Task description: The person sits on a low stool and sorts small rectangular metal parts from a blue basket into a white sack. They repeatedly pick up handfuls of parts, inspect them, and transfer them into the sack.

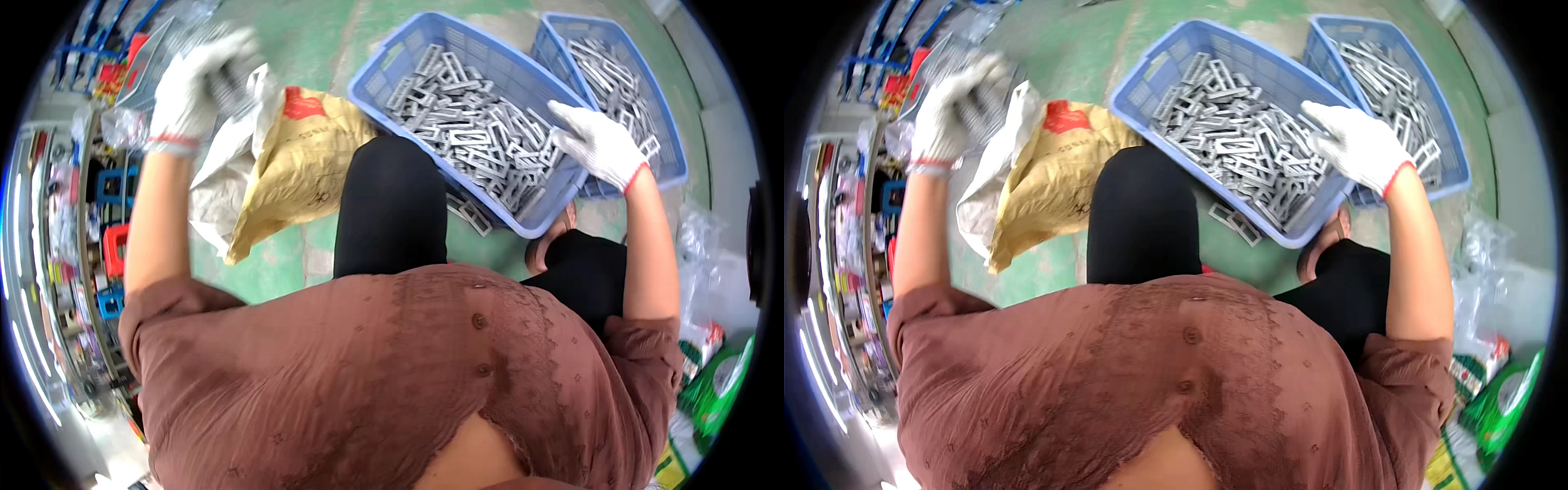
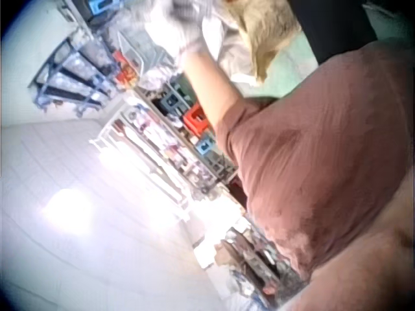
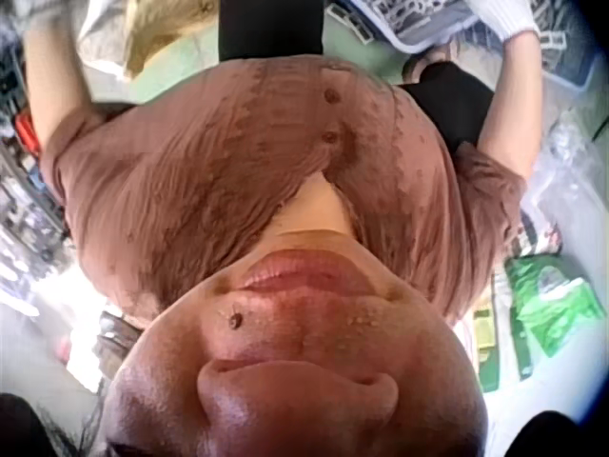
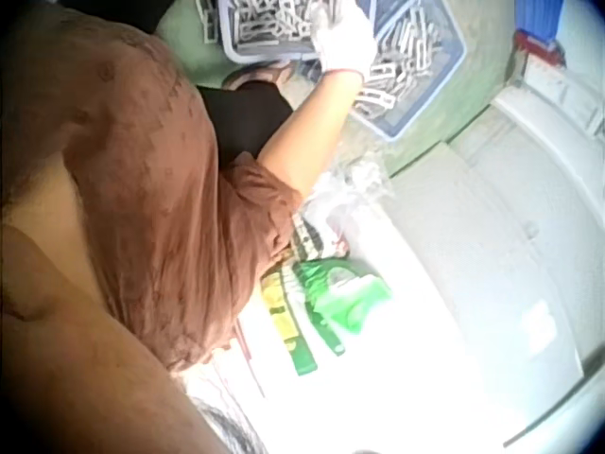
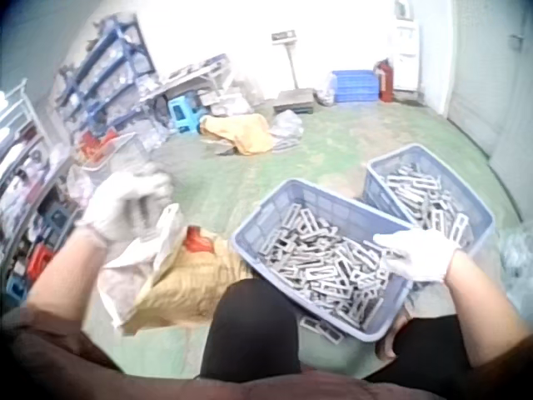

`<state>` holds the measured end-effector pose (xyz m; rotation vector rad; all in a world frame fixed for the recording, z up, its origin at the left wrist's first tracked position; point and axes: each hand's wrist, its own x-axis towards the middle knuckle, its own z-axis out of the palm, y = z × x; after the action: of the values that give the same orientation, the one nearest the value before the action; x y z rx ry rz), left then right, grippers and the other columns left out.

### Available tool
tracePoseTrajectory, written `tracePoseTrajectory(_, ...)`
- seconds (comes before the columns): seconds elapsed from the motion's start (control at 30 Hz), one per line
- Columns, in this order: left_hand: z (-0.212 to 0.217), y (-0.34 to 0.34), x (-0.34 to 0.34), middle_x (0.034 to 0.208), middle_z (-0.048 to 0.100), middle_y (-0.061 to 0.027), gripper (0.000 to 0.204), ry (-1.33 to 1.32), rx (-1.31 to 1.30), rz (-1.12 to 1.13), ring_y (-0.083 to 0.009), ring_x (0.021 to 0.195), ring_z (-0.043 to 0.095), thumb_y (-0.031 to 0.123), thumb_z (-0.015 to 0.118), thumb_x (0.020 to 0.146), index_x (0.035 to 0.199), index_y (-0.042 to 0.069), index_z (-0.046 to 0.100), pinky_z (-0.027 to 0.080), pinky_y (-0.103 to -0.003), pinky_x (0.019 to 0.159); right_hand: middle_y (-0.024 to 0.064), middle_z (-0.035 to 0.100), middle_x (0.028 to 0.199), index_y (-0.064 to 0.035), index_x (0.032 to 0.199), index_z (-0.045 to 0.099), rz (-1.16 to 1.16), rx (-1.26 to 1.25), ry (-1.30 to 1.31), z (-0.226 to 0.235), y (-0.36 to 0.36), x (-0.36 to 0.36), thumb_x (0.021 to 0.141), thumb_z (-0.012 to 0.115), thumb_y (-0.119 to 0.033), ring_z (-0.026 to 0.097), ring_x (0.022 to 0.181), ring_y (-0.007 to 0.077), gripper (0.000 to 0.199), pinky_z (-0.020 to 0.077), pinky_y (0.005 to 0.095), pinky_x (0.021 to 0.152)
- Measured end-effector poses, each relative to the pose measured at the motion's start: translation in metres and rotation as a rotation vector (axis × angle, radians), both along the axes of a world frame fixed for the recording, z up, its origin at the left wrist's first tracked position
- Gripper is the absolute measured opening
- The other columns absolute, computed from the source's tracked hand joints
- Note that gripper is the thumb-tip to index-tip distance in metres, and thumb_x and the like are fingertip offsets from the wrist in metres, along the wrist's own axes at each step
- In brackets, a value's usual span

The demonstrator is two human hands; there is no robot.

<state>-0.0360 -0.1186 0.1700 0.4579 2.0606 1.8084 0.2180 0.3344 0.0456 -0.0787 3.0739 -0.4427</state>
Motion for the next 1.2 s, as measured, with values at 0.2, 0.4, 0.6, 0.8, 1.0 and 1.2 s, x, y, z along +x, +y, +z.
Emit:
tracePoseTrajectory(0.2, -0.051, -0.112, 0.0, 0.102, 0.066, -0.0067, 0.054, -0.143, -0.583, -0.036, -0.0154, 0.095, 0.064, 0.004, 0.068, 0.072, 0.125, 0.001, 0.058, 0.053, -0.031, 0.076, 0.0205, 0.065, 0.125, -0.0079, 0.138, 0.056, -0.027, -0.049, -0.438, -0.046, 0.014, -0.022, 0.088, 0.063, -0.039, 0.061, 0.117, 0.038, 0.059, 0.0474, 0.0409, 0.1)
tracePoseTrajectory(0.4, -0.202, -0.154, -0.021, 0.115, 0.062, -0.0068, 0.042, -0.349, -0.465, 0.12, -0.0181, 0.111, 0.057, 0.009, 0.054, 0.097, 0.138, 0.001, 0.051, 0.048, -0.031, 0.093, 0.0214, 0.066, 0.122, -0.0067, 0.131, 0.06, 0.013, -0.032, -0.591, -0.082, 0.017, -0.036, 0.087, 0.063, -0.043, 0.063, 0.113, 0.0385, 0.057, 0.0478, 0.0427, 0.098)
tracePoseTrajectory(0.6, -0.128, -0.147, -0.068, 0.105, 0.066, -0.0067, 0.033, -0.098, -1.042, -0.345, -0.0185, 0.098, 0.063, 0.023, 0.054, 0.099, 0.126, 0.004, 0.061, 0.052, -0.03, 0.089, 0.0204, 0.068, 0.117, -0.0069, 0.127, 0.061, 0.013, -0.008, -0.606, -0.108, 0.022, -0.058, 0.085, 0.062, -0.037, 0.064, 0.11, 0.0379, 0.051, 0.049, 0.0428, 0.095)
tracePoseTrajectory(0.8, 0.014, 0.045, -0.045, 0.096, 0.071, -0.0149, 0.04, 0.456, -1.76, -0.22, -0.0339, 0.092, 0.068, 0.047, 0.055, 0.092, 0.102, 0.012, 0.07, 0.053, -0.043, 0.079, 0.0196, 0.069, 0.112, -0.0102, 0.128, 0.061, 0.089, 0.019, -0.609, -0.097, 0.012, -0.079, 0.084, 0.062, -0.035, 0.066, 0.104, 0.0389, 0.05, 0.052, 0.044, 0.09)
tracePoseTrajectory(1.0, -0.126, 0.201, -0.084, 0.089, 0.071, -0.0155, 0.06, 0.378, -1.341, -0.641, -0.0282, 0.077, 0.07, 0.058, 0.057, 0.087, 0.11, 0.004, 0.07, 0.053, -0.038, 0.078, 0.0193, 0.07, 0.107, -0.0134, 0.126, 0.062, 0.049, -0.039, -0.557, -0.088, 0.023, -0.081, 0.088, 0.059, -0.033, 0.067, 0.099, 0.0383, 0.043, 0.0526, 0.0454, 0.086)
tracePoseTrajectory(1.2, -0.318, 0.272, -0.137, 0.129, 0.06, -0.0311, 0.075, 0.316, -1.36, -0.482, -0.0403, 0.125, 0.057, 0.061, 0.057, 0.082, 0.118, -0.004, 0.068, 0.045, -0.043, 0.104, 0.0197, 0.068, 0.114, -0.0123, 0.135, 0.058, 0.064, -0.166, -0.591, -0.111, 0.028, -0.068, 0.093, 0.057, -0.034, 0.064, 0.107, 0.0387, 0.048, 0.051, 0.0452, 0.092)
